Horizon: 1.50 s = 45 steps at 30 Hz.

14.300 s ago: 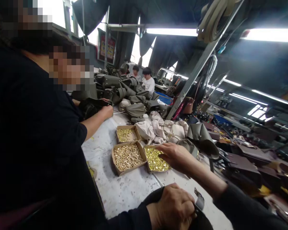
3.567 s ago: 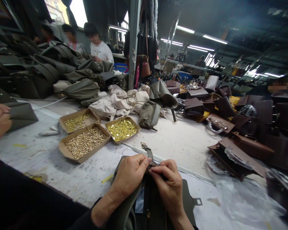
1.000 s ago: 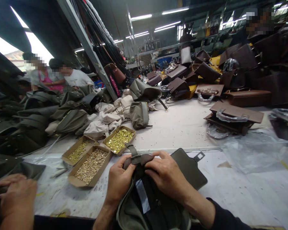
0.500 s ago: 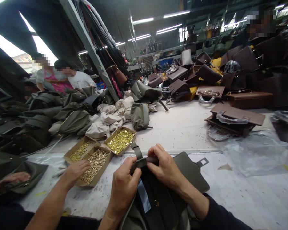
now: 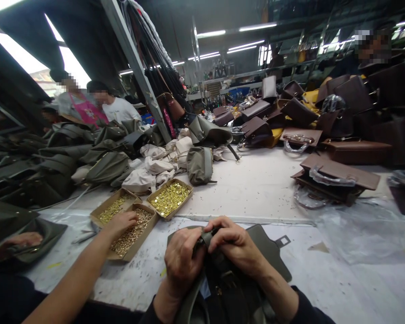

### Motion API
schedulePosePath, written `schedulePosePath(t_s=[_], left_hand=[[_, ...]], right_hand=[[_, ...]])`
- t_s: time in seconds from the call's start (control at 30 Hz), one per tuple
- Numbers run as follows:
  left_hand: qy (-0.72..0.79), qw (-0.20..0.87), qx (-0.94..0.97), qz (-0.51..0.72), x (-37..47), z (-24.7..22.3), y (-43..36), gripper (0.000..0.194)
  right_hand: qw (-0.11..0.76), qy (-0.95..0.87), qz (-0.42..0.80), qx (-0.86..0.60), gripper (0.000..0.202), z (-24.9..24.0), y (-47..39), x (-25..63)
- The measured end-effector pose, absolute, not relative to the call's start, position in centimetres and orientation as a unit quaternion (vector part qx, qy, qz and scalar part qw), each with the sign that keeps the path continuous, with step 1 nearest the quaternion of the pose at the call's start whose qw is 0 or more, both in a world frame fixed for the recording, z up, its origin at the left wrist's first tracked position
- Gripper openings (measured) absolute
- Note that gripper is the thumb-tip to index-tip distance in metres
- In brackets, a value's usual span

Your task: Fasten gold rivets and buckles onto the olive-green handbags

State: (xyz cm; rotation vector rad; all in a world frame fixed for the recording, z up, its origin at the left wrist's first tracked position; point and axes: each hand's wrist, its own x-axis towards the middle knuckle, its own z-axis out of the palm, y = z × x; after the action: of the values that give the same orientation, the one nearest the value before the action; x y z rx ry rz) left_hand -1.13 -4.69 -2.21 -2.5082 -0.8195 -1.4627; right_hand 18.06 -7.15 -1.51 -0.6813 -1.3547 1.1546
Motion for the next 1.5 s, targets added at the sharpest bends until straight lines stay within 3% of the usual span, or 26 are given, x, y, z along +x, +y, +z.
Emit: schedulePosePath(t_s=[0.27,0.47,0.6,0.7,0.83,1.03,1.2,1.4,1.5], left_hand=[[-0.259,0.064,-0.825,-0.499,-1.2,-3.0,-4.7,0.03],[-0.264,0.075,-0.827,-0.491,-0.7,-2.9,-5.0,0.03],[-0.267,0.081,-0.83,-0.484,-0.4,-2.3,-5.6,0.024],[-0.272,0.094,-0.827,-0.483,-0.1,-2.5,-5.8,0.02],[-0.257,0.122,-0.824,-0.491,0.3,-4.3,-5.8,0.009],[-0.215,0.144,-0.812,-0.523,1.1,-6.3,-5.3,0.012],[-0.216,0.16,-0.809,-0.523,1.1,-7.4,-4.9,0.02],[-0.219,0.153,-0.861,-0.434,1.1,-9.9,-4.1,0.023],[-0.22,0.157,-0.838,-0.474,1.2,-10.4,-4.1,0.026]], right_hand=[[0.581,-0.593,0.458,-0.317,0.041,-1.9,-7.8,18.1],[0.569,-0.56,0.497,-0.339,0.036,-2.1,-7.8,18.4],[0.53,-0.521,0.533,-0.405,0.021,-2.0,-7.5,19.4],[0.473,-0.532,0.525,-0.466,0.008,-0.8,-6.3,20.8],[0.381,-0.642,0.451,-0.488,0.034,3.4,-3.3,21.6],[0.299,-0.833,0.252,-0.392,0.023,8.8,2.0,13.5],[0.064,-0.94,0.059,-0.331,0.017,7.0,6.2,2.8],[-0.041,-0.948,0.02,-0.316,0.012,2.8,9.8,-5.1],[-0.065,-0.945,0.01,-0.321,0.019,1.1,10.4,-6.7]])
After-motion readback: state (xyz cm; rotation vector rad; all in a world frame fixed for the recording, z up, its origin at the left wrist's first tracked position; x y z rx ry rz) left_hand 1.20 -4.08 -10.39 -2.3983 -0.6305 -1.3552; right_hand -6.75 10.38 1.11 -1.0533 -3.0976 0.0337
